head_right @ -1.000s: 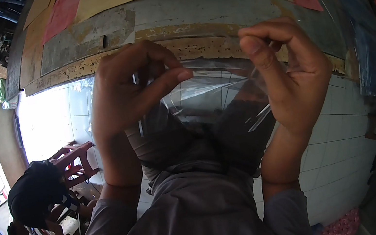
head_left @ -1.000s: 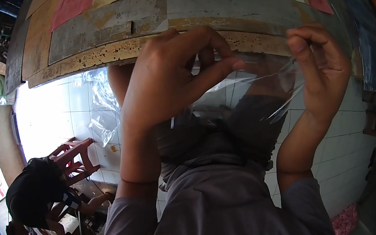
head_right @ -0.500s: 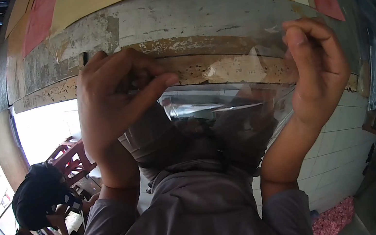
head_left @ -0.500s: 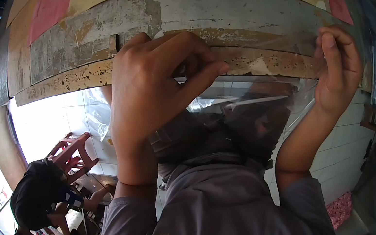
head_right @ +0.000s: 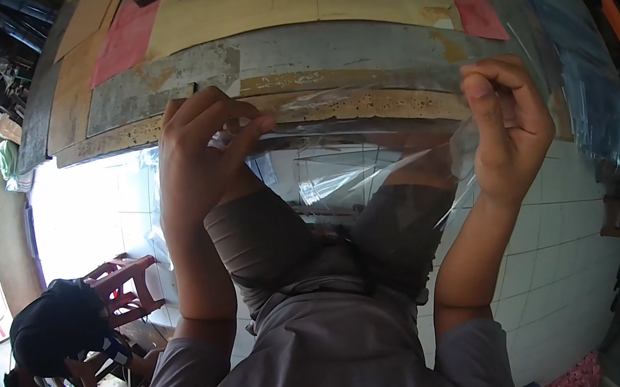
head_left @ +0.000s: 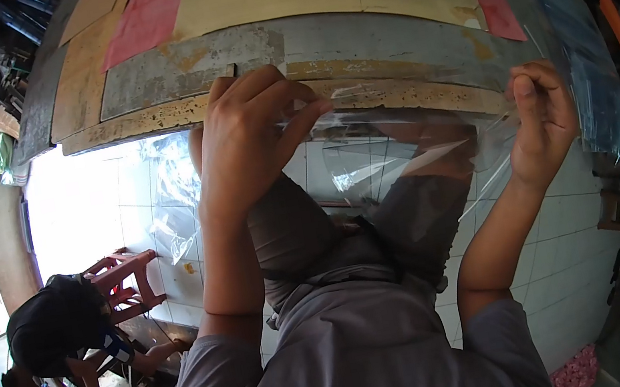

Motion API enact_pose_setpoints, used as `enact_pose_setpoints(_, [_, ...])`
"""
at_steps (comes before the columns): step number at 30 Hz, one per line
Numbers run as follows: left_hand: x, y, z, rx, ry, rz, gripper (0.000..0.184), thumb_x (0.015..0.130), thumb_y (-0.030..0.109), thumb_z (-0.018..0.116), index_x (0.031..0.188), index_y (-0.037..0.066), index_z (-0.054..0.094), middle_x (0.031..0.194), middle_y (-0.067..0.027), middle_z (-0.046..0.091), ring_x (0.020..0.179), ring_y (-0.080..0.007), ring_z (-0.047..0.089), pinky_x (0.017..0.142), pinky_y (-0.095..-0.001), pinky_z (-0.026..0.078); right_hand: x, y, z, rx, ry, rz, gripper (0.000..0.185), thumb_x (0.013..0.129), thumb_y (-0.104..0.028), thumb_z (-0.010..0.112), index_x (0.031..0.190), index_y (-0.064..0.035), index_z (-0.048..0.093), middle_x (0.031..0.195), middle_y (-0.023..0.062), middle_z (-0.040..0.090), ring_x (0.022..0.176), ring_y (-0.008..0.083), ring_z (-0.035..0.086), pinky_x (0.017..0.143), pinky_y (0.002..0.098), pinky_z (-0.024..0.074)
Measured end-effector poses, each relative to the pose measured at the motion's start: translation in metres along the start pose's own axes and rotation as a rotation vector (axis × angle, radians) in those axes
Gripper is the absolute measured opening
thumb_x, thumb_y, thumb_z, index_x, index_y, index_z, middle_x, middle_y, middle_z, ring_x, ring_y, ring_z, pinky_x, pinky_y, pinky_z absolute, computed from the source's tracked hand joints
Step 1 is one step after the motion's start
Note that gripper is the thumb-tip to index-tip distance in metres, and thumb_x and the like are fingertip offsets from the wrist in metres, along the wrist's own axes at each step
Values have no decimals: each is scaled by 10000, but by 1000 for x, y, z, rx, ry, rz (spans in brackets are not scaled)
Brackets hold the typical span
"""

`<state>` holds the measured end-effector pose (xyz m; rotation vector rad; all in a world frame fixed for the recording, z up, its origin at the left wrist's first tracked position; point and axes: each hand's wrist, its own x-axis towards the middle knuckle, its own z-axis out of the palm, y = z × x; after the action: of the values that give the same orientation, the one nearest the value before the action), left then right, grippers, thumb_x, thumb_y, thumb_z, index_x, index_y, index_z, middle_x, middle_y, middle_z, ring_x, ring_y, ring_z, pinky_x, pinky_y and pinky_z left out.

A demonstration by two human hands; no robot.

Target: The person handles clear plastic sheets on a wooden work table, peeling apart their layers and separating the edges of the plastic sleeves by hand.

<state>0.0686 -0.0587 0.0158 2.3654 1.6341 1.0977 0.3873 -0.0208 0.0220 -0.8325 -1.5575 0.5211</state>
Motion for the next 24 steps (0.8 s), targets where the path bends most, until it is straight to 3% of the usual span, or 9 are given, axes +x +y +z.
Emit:
enact_pose_setpoints(5, [-2, -2, -10, 6, 175, 48, 177, 809, 238, 836, 845, 81, 761, 804, -21, 681, 738, -224, 642, 859, -378, 484, 0, -10, -13, -21, 65, 2, 128, 983, -94, 686, 1009, 31, 681, 966, 59, 647, 802, 98, 567, 734, 238, 455])
enact_pose_setpoints(9, [-3, -11, -17, -338, 6, -114, 147, 802, 118, 836, 849, 13, 744, 862, -76, 734, 857, -223, 712, 859, -335, 531, 5, -18, -20, -17, 119, 48, 158, 994, -131, 684, 1019, 26, 684, 957, 54, 653, 820, 106, 577, 766, 250, 463])
enact_pose_setpoints(15, [8, -19, -33, -508, -38, -157, 74, 824, 47, 813, 831, 17, 746, 894, -61, 751, 848, -161, 712, 808, -308, 551, 15, -10, -16, 22, 146, 207, 200, 994, -180, 703, 1045, 13, 690, 903, 23, 650, 822, 101, 569, 792, 246, 452])
enact_pose_setpoints(18, [15, -25, -36, -523, -51, -125, 117, 838, 37, 811, 929, 11, 742, 895, -67, 749, 875, -140, 713, 796, -284, 553, 17, 1, -8, 28, 149, 269, 205, 999, -194, 699, 1051, 4, 692, 892, 10, 648, 810, 90, 562, 764, 237, 439])
enact_pose_setpoints(21, [21, -31, -38, -692, -81, -360, 243, 865, 25, 802, 1084, -15, 704, 936, -70, 743, 924, -119, 707, 820, -262, 553, 18, 17, -7, 15, 127, 319, 200, 1008, -208, 688, 1055, -14, 696, 891, -9, 649, 788, 67, 551, 701, 219, 406])
enact_pose_setpoints(24, [26, -43, -30, -745, -58, -345, 340, 899, 17, 775, 1210, -33, 647, 992, -73, 736, 962, -114, 700, 849, -261, 555, 21, 26, -4, -17, 114, 373, 194, 1010, -220, 684, 1059, -33, 700, 885, -28, 648, 761, 43, 536, 640, 204, 360])
